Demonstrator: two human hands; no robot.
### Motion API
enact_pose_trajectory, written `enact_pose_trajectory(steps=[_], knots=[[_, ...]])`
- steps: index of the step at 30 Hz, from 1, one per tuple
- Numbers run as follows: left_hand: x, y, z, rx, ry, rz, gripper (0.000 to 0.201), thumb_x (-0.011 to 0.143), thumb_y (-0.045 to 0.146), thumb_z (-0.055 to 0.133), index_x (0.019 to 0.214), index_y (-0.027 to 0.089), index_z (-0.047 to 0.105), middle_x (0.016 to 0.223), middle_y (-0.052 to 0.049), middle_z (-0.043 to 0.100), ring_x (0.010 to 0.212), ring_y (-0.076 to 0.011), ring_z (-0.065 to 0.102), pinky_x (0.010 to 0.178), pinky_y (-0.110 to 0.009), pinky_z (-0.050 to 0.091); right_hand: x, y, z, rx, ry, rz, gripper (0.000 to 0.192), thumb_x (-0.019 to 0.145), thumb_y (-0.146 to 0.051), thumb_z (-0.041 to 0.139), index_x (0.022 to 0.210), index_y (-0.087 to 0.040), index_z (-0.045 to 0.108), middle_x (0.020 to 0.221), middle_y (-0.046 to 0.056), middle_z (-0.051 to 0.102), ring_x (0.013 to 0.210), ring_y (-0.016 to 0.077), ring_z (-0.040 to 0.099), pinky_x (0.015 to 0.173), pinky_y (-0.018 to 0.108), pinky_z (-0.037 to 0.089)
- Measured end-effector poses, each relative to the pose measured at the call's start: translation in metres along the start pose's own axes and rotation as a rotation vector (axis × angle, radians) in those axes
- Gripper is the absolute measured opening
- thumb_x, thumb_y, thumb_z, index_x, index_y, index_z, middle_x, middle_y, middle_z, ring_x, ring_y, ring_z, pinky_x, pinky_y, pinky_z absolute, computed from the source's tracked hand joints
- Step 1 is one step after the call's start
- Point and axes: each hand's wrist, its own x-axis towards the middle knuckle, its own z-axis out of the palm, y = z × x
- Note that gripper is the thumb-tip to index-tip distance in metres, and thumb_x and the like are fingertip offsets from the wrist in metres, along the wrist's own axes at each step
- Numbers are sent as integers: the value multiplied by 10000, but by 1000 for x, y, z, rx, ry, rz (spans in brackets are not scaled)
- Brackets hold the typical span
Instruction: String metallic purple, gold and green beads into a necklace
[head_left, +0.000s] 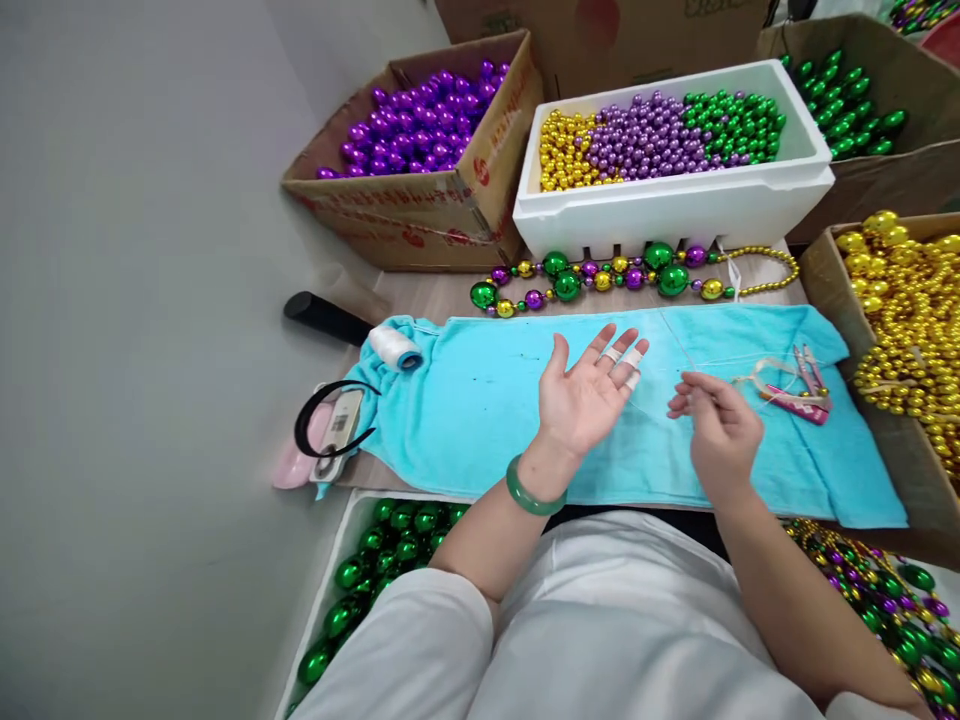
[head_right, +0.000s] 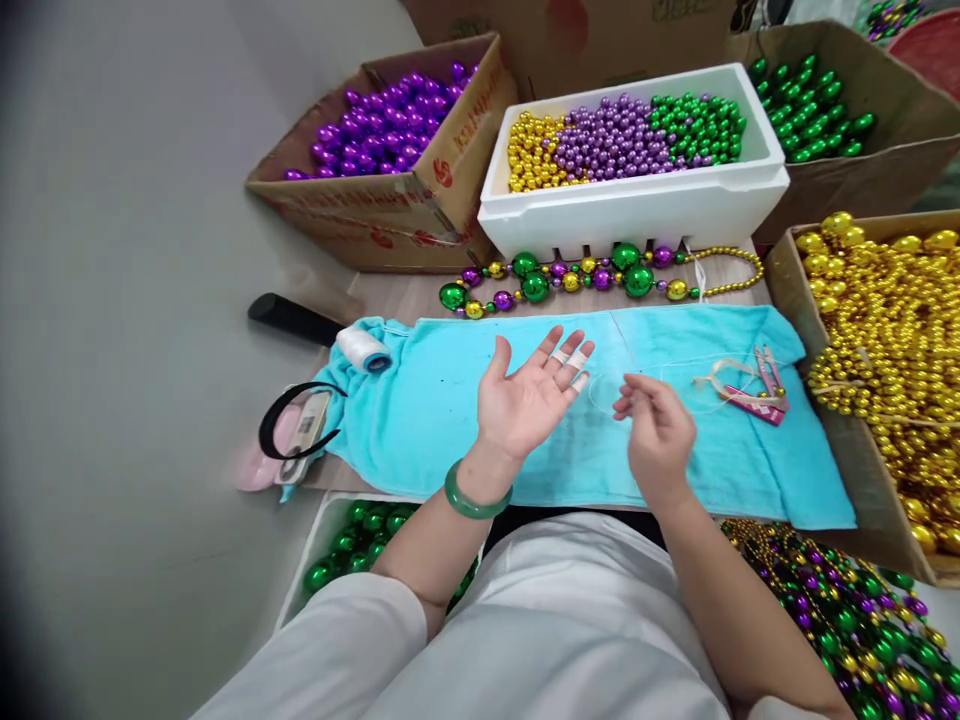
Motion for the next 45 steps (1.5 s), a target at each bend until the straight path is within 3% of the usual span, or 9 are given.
enact_pose_trajectory(steps=[4, 7, 18, 24, 30, 33, 41, 45], knots=[[-4, -13, 2, 239, -16, 68, 646, 916, 652, 146, 1216, 222, 523, 1442, -89, 463, 1341, -237, 442, 963, -379, 475, 0, 2, 15, -394, -60, -437, 124, 879, -164, 547, 938, -191, 653, 808, 61, 674, 719, 163, 624, 672, 327, 530], [-6, -19, 3, 392, -11, 104, 704, 895, 685, 82, 1279, 245, 476, 1452, -93, 451, 1350, -243, 429, 947, -390, 488, 2, 3, 19, -508, -88, -552, 148, 900, -135, 497, 917, -198, 630, 776, 57, 668, 727, 166, 613, 678, 315, 507], [-8, -33, 4, 316, -58, 132, 740, 886, 700, 80, 1356, 226, 400, 1499, -86, 386, 1356, -255, 423, 963, -383, 485, 4, 4, 25, -623, -22, -565, 125, 809, -79, 534, 757, -191, 556, 636, -2, 550, 579, 121, 494, 567, 252, 418], [-8, -37, 2, 427, -66, 159, 773, 866, 716, 13, 1383, 264, 367, 1509, -73, 365, 1367, -251, 400, 934, -377, 481, 3, 3, 26, -619, -23, -542, 143, 774, -73, 512, 718, -202, 538, 603, -13, 521, 556, 120, 468, 542, 255, 394], [-5, -38, 0, 487, -74, 262, 792, 848, 732, -20, 1385, 299, 369, 1507, -43, 363, 1400, -224, 343, 986, -370, 440, 2, 4, 28, -580, -73, -542, 130, 836, -95, 513, 799, -195, 588, 668, 16, 594, 608, 131, 526, 588, 263, 438], [-5, -38, 1, 525, -53, 303, 842, 829, 740, -61, 1407, 281, 346, 1519, -42, 347, 1414, -199, 323, 1047, -344, 400, 2, 5, 26, -600, -84, -621, 130, 879, -114, 510, 891, -191, 614, 711, 39, 634, 666, 146, 573, 631, 272, 462], [-11, -53, -1, 448, -192, 390, 814, 789, 829, 215, 1438, 350, 324, 1554, 3, 302, 1437, -223, 282, 1122, -367, 328, 8, 5, 23, -731, -111, -730, 121, 877, -104, 506, 847, -184, 592, 696, 38, 623, 643, 145, 553, 623, 265, 455], [-13, -53, -2, 434, -138, 317, 786, 807, 810, 220, 1461, 378, 277, 1552, 3, 306, 1425, -221, 305, 1106, -368, 337, 10, 8, 21, -714, -120, -730, 141, 850, -91, 499, 801, -195, 580, 654, 22, 585, 612, 139, 530, 591, 267, 436]])
